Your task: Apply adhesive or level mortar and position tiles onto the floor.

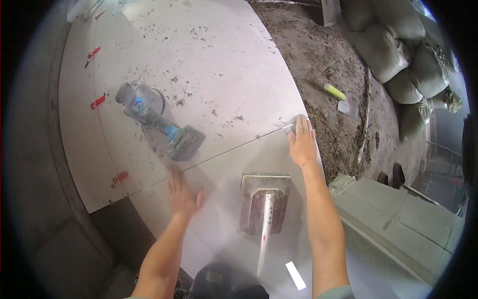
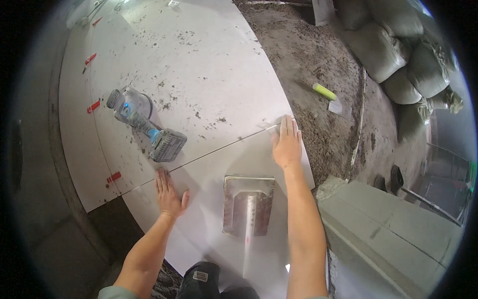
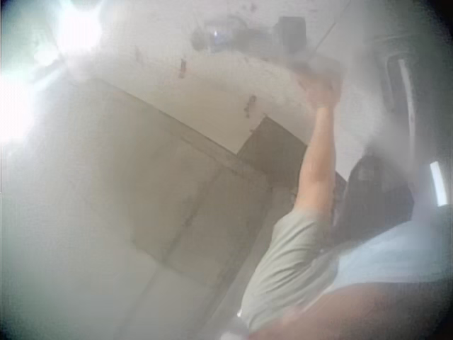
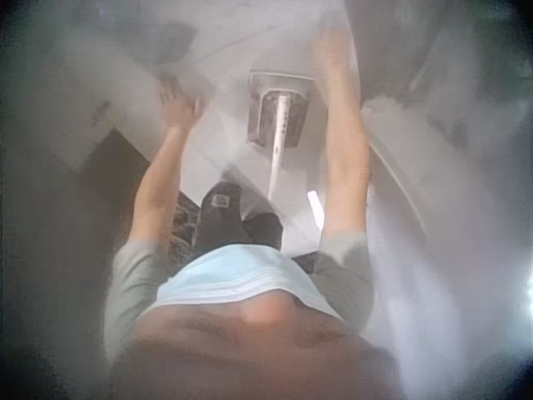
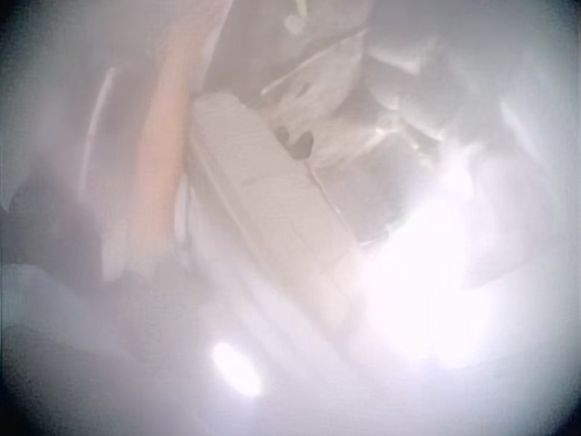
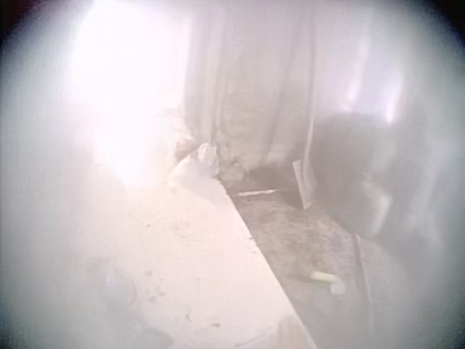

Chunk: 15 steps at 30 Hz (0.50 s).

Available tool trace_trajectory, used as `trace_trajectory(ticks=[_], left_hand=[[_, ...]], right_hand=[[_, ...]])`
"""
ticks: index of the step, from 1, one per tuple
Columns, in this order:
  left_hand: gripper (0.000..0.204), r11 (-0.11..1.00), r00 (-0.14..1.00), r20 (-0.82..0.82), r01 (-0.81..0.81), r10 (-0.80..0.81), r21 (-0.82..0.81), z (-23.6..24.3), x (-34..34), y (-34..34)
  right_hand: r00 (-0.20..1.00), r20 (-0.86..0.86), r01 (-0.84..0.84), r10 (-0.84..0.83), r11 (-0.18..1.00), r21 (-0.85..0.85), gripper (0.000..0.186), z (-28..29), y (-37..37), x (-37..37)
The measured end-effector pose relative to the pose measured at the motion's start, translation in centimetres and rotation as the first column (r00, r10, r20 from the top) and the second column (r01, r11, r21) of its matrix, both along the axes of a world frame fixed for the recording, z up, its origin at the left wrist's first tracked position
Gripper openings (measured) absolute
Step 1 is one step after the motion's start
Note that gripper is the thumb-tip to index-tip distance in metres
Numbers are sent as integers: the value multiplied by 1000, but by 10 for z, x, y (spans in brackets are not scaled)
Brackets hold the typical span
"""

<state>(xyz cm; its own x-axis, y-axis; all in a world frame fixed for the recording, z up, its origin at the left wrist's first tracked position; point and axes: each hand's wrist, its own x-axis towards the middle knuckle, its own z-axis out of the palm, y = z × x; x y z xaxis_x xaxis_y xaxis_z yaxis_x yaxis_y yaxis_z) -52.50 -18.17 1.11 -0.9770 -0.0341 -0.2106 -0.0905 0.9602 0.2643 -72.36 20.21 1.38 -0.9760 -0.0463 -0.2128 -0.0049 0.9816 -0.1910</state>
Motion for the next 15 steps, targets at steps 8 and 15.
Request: trace_trajectory(ticks=[8, 15], left_hand=[[99, 1000, 1000, 7, 2, -3, 20, 1, 5, -3], [94, 999, 995, -104, 8, -5, 31, -8, 1, 11]], right_hand=[[970, 72, 241, -231, 902, -359, 54, 61, -35, 89], [709, 319, 705, -629, 646, -292, 44, 108, -90, 352]])
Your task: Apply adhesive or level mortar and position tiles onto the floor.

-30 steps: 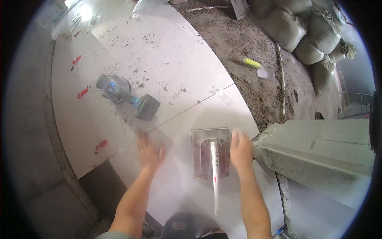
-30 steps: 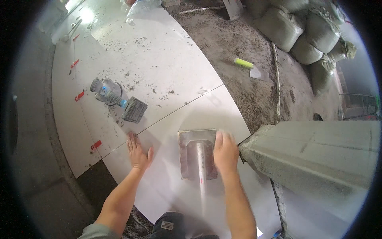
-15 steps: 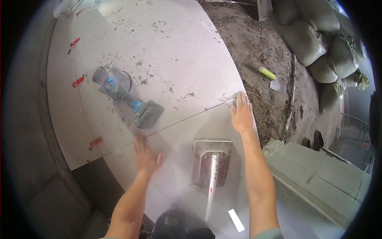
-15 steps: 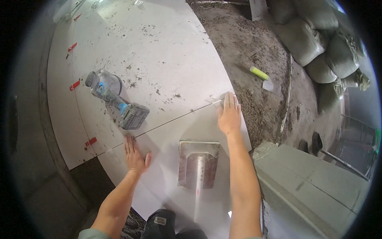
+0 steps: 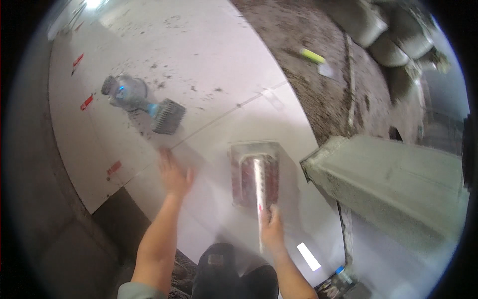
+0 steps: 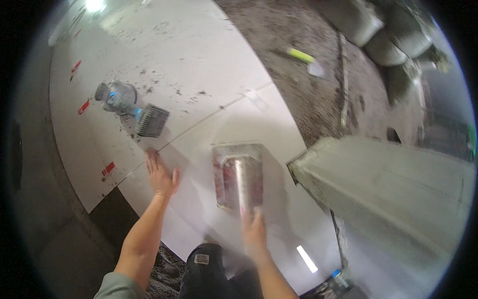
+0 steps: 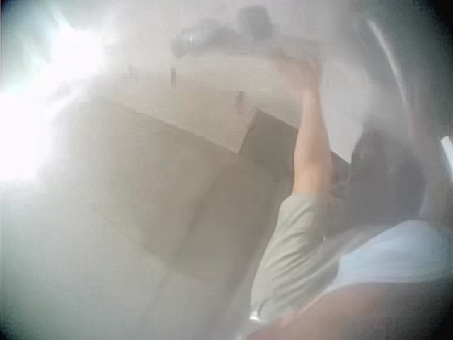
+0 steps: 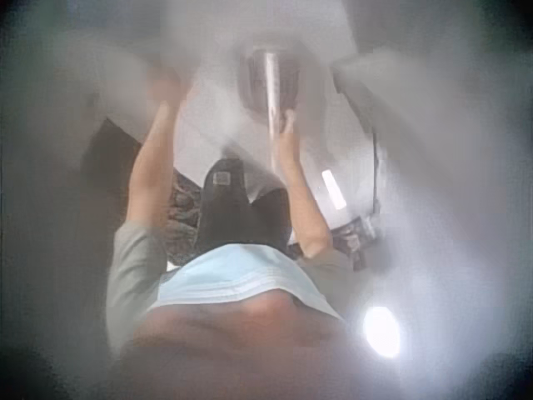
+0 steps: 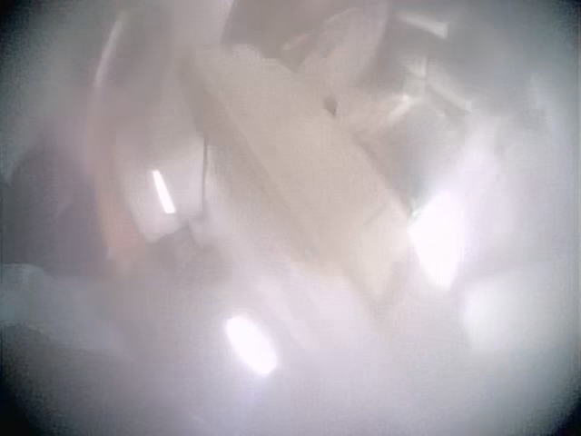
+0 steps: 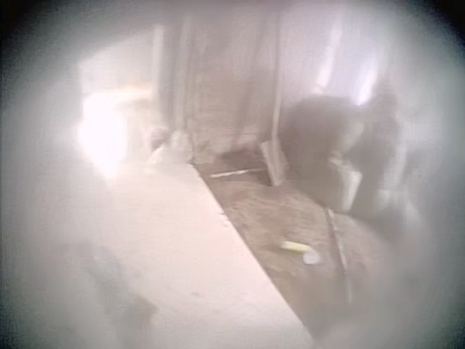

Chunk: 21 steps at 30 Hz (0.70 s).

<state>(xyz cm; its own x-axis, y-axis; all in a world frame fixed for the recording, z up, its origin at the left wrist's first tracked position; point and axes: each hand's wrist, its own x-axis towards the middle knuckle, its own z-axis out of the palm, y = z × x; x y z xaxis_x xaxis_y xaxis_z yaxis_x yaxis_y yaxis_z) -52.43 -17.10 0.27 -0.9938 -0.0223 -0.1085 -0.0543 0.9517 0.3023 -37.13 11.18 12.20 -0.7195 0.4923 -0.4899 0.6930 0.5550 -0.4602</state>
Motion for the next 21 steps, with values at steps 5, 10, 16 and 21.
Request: trace_trajectory(ticks=[5, 10, 16, 21], left_hand=[[90, 955, 995, -33, 77, -90, -287, -23, -1, -3], [92, 908, 951, 307, 112, 20, -404, -4, 0, -8], [118, 808, 797, 523, 505, -302, -304, 15, 92, 34], [77, 717, 472, 613, 656, -634, 236, 25, 193, 80]], right_hand=[[964, 252, 2, 80, 951, -310, 41, 39, 12, 118], [966, 233, 121, -108, 992, -44, 42, 103, 78, 340], [751, 446, 254, -487, 837, 486, 27, 109, 43, 730], [580, 772, 378, -258, 925, 25, 32, 47, -86, 890]])
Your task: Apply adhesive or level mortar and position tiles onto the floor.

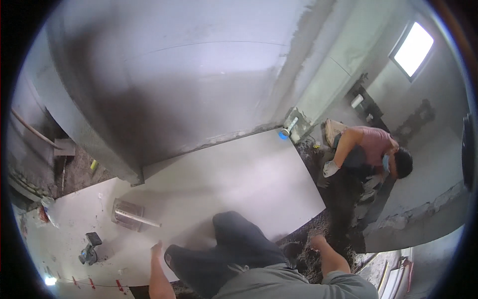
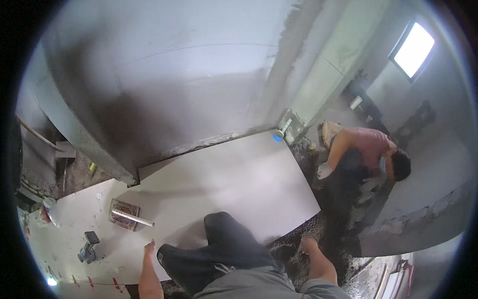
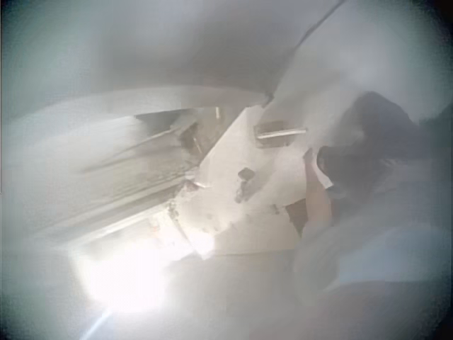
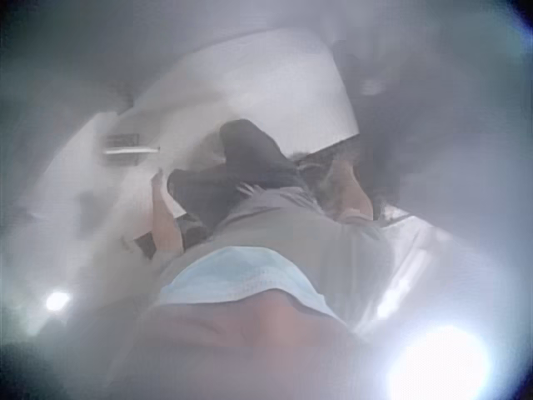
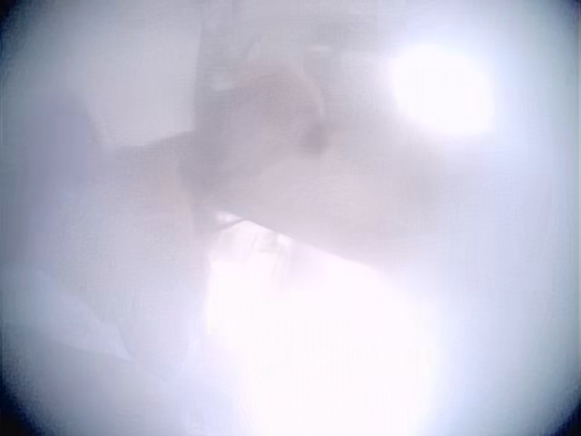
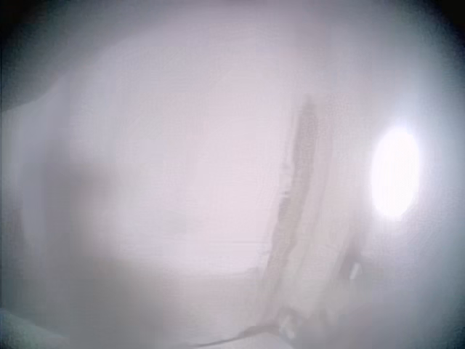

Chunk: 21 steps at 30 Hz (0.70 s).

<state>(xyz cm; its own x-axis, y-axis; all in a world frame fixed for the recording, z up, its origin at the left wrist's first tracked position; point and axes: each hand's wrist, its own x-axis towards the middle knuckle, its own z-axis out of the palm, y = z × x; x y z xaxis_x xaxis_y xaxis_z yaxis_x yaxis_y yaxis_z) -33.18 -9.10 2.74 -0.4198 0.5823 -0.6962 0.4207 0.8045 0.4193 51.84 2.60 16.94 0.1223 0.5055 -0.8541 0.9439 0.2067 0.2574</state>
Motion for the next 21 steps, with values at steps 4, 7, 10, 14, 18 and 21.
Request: trace_trajectory(ticks=[4, 7, 10, 14, 18, 21], left_hand=[[54, 859, 896, -59, -402, 441, 317, 52, 85, 6], [48, 751, 872, -40, -395, 487, 530, 79, 71, -18], [47, 853, 946, -126, -206, 299, 480, 102, 84, 18], [48, 883, 934, -315, 1, 167, 469, 118, 51, 34], [39, 811, 968, 12, -216, 250, 544, 115, 88, 90], [39, 845, 973, -156, -65, 173, 531, 92, 51, 78]], right_hand=[[967, -202, -84, 157, 940, 330, 33, -37, -61, -2], [568, -613, 672, -550, 739, -41, 37, -26, -40, -61], [178, -683, 904, -709, 392, -171, 38, 5, -42, -62], [145, -776, 898, -614, 411, -158, 41, 17, -50, -59], [334, -731, 893, -595, 449, 43, 42, 5, -72, 8], [309, -743, 901, -594, 433, 29, 43, 2, -88, 24]])
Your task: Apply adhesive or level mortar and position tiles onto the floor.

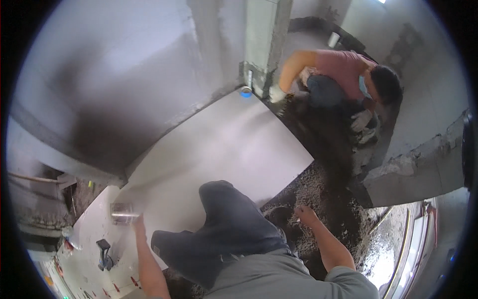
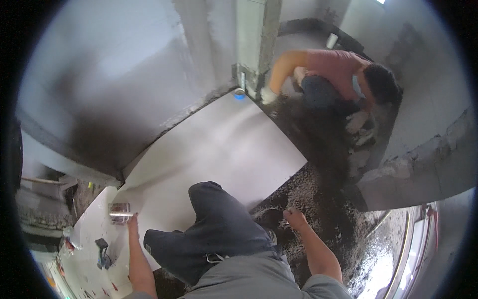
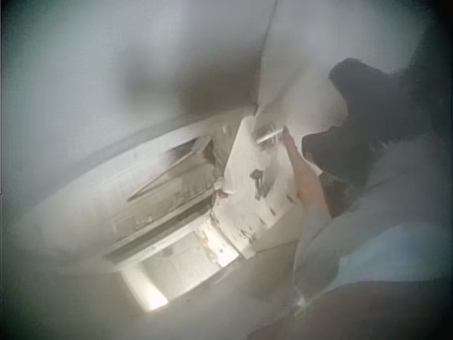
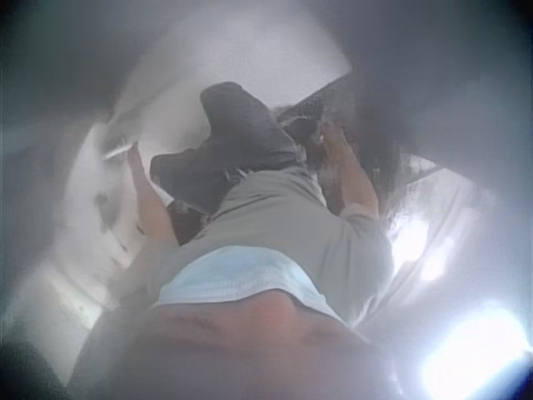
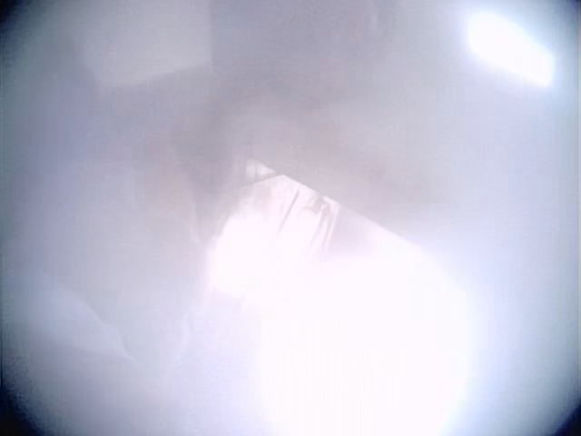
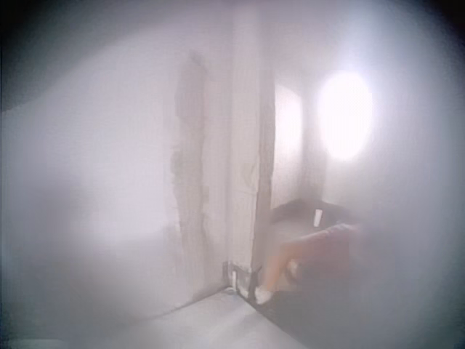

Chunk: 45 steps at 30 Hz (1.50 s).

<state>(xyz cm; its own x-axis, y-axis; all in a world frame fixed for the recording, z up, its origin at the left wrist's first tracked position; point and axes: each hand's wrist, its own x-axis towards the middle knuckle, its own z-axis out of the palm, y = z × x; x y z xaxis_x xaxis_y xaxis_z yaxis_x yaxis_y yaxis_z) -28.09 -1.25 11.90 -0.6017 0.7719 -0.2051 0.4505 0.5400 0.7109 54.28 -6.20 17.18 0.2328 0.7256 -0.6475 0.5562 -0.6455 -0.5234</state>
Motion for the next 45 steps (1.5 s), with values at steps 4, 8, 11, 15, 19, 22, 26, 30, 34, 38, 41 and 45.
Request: trace_trajectory(ticks=[4, 8, 11, 15, 19, 22, 26, 30, 34, 38, 41, 45], left_hand=[[47, 985, 992, -107, -86, 71, -148, -14, -51, 0], [72, 972, 974, -21, -223, 225, 79, -26, -48, 9], [63, 944, 983, -86, -182, 165, -274, -52, -2, 51], [39, 931, 620, -721, 41, -308, -363, -67, -53, 55], [23, 624, 340, -622, -118, -706, -773, -63, -54, 65], [22, 598, 380, -607, -156, -698, -786, -67, -26, 69], [26, 486, 327, -435, 87, -839, -870, -62, 34, 56], [31, 903, 879, 334, -207, 341, -376, -55, 65, 66], [13, 825, 860, 429, 16, 278, -565, -46, 140, 121], [24, 726, 874, 418, 120, 246, -677, -62, 209, 164], [16, 552, 754, 441, 657, -487, -514, -98, 212, 149], [15, 751, 801, 577, 477, -159, -455, -58, 437, 135]], right_hand=[[977, 155, -179, 147, 959, 220, 41, 28, -20, 9], [997, 72, -4, 10, 997, -81, 42, 40, -41, 6], [996, 91, 22, -13, 994, -103, 40, 46, -75, 16], [986, 157, -41, 50, 998, -57, 38, 38, -84, 13], [993, 89, 85, -76, 991, -104, 40, 39, -83, 21], [976, 204, 66, -77, 996, 59, 36, 24, -91, 23], [989, 110, -129, 100, 943, 305, 35, -24, -85, 18], [987, -160, 11, 26, 973, 230, 35, -56, -55, -12], [941, -335, 123, -52, 973, 195, 35, -65, -52, 4], [981, -168, -60, 101, 970, 235, 37, -26, 31, 0], [975, -209, -33, 74, 981, 189, 44, 5, 96, -39], [850, 34, -517, 525, 823, 234, 60, -34, 108, -61]])
